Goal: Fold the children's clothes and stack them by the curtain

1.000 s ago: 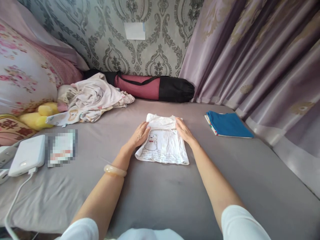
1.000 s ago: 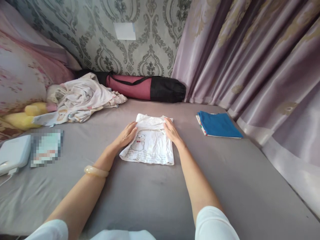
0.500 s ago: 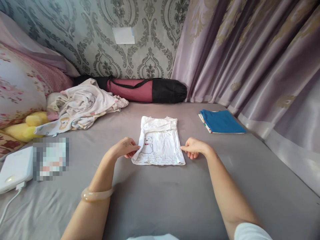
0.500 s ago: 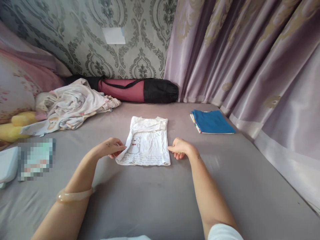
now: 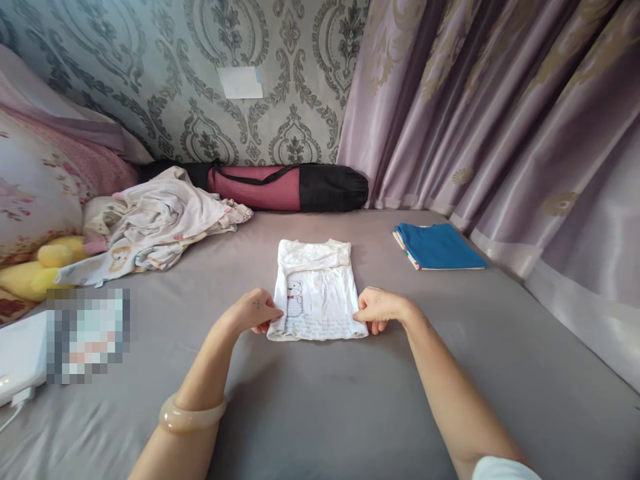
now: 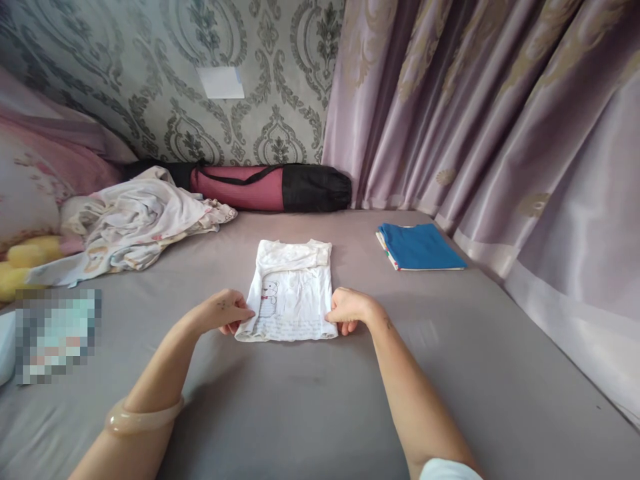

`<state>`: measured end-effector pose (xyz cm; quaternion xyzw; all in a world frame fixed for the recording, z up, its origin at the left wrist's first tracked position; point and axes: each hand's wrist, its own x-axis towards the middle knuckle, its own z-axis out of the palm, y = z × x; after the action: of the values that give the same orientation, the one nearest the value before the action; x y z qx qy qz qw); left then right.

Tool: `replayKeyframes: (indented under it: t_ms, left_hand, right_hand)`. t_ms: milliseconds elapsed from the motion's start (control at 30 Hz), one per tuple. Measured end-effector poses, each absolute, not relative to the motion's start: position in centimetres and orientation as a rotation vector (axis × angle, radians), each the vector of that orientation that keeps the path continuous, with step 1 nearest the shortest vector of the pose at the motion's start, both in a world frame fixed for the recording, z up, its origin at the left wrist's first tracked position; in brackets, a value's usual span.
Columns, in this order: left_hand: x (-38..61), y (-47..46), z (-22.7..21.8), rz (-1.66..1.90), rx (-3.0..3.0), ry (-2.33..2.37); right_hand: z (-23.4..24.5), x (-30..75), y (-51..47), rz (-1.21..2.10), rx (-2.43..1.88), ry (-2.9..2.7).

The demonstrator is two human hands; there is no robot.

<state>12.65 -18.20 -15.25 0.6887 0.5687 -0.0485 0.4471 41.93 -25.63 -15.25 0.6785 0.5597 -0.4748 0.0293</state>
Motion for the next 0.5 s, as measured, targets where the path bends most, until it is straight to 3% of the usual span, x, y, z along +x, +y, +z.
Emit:
replayKeyframes:
  t_ms: [200, 500]
  left_hand:
    - [12.6, -18.4, -15.3, -0.070, 1.748, 1.404]
    - [12.5, -18.8, -13.2, 0.145, 1.737, 1.152]
  right_hand:
    - [-14.8, 41.8, -25.7, -1.522, 2.197, 1.721]
    - [-13.0, 43.4, -26.2, -1.653, 2.007, 2.053]
